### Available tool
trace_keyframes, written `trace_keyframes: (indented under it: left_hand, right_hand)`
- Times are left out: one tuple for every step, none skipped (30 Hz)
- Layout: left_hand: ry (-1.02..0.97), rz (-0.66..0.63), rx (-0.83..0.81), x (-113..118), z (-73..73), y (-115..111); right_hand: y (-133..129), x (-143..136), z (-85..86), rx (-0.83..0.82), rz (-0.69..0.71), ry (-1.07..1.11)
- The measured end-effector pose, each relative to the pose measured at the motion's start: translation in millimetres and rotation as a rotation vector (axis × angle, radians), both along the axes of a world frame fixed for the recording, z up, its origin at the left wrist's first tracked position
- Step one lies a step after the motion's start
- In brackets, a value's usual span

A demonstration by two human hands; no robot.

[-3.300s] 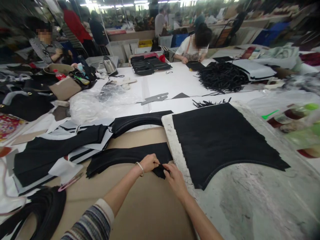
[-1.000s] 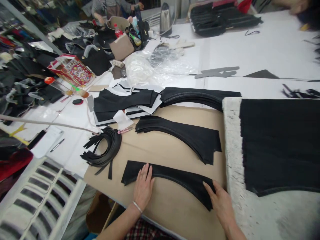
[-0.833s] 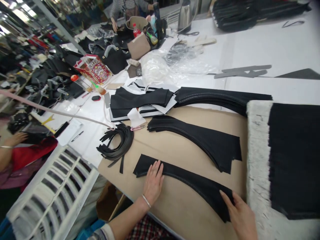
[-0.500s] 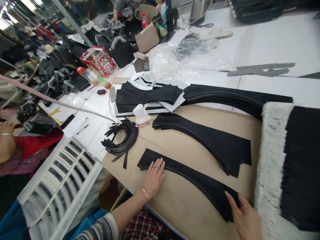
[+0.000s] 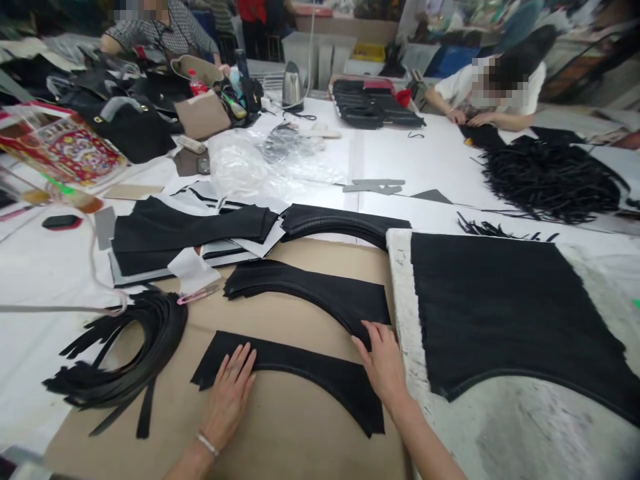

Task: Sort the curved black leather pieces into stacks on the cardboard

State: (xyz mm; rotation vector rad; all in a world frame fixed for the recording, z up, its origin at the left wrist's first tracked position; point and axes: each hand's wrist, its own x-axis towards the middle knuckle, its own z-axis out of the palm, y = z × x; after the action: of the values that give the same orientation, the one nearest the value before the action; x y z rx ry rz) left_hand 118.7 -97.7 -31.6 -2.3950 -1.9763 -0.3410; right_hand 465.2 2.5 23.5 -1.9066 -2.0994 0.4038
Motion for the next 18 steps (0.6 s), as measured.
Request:
trace_keyframes:
  left_hand:
    - [-0.015,0.007,0.018,1.4,2.6,5.4]
    - [-0.037,0.012,0.034,5.0,5.7,10.6]
    - [-0.064,0.009,0.043,11.1,9.4,15.7]
    - [-0.097,0.0,0.048,20.0,13.8,21.2]
    - [-0.133,-0.016,0.049,31.4,18.8,27.2]
    - [-0.17,-0.041,0.045,45.2,24.2,34.2]
    - [-0.203,-0.071,0.037,60.9,29.9,42.3]
    - [-0.225,-0.109,0.015,77.6,35.5,51.6]
    - [-0.24,-0.153,-0.011,94.8,40.5,61.9]
    - [-0.245,-0.204,-0.045,111.5,44.6,72.9]
    - [-0.245,-0.253,-0.078,127.2,47.4,84.0]
    - [-0.241,-0.293,-0.105,141.2,48.8,94.7]
    - [-0.233,-0.325,-0.127,153.3,48.6,104.4]
    - [-0.222,-0.349,-0.145,163.2,47.2,112.7]
    - [-0.207,-0.365,-0.161,171.0,44.8,119.4]
    - [-0.192,-0.371,-0.175,176.9,42.1,124.3]
    - [-0.179,-0.37,-0.188,181.1,39.4,127.7]
    - [-0.17,-0.366,-0.204,183.9,37.3,129.7]
  right_hand:
    - [9.8,-2.3,-1.2,-0.032,0.043,-0.009]
    - [17.8,-3.8,-3.4,-0.062,0.077,-0.011]
    - [24.0,-4.5,-6.1,-0.085,0.102,-0.005]
    - [28.6,-4.1,-8.9,-0.101,0.118,0.006]
    - [31.8,-2.9,-11.5,-0.109,0.128,0.02]
    - [34.1,-1.1,-13.5,-0.112,0.135,0.032]
    - [35.7,1.2,-14.9,-0.113,0.143,0.041]
    - [37.0,3.4,-15.4,-0.116,0.153,0.045]
    - [38.0,5.4,-15.4,-0.118,0.165,0.043]
    - [39.0,6.9,-14.8,-0.12,0.178,0.033]
    - [40.0,7.7,-14.0,-0.12,0.194,0.016]
    - [40.8,8.0,-13.0,-0.119,0.21,-0.006]
    - [41.7,7.7,-12.1,-0.117,0.227,-0.032]
    - [42.8,7.0,-11.2,-0.114,0.241,-0.061]
    - [44.1,6.1,-10.3,-0.11,0.253,-0.092]
    - [46.0,5.1,-9.1,-0.106,0.263,-0.124]
    - [48.8,4.3,-7.4,-0.101,0.272,-0.153]
    - [52.7,3.7,-4.8,-0.093,0.281,-0.18]
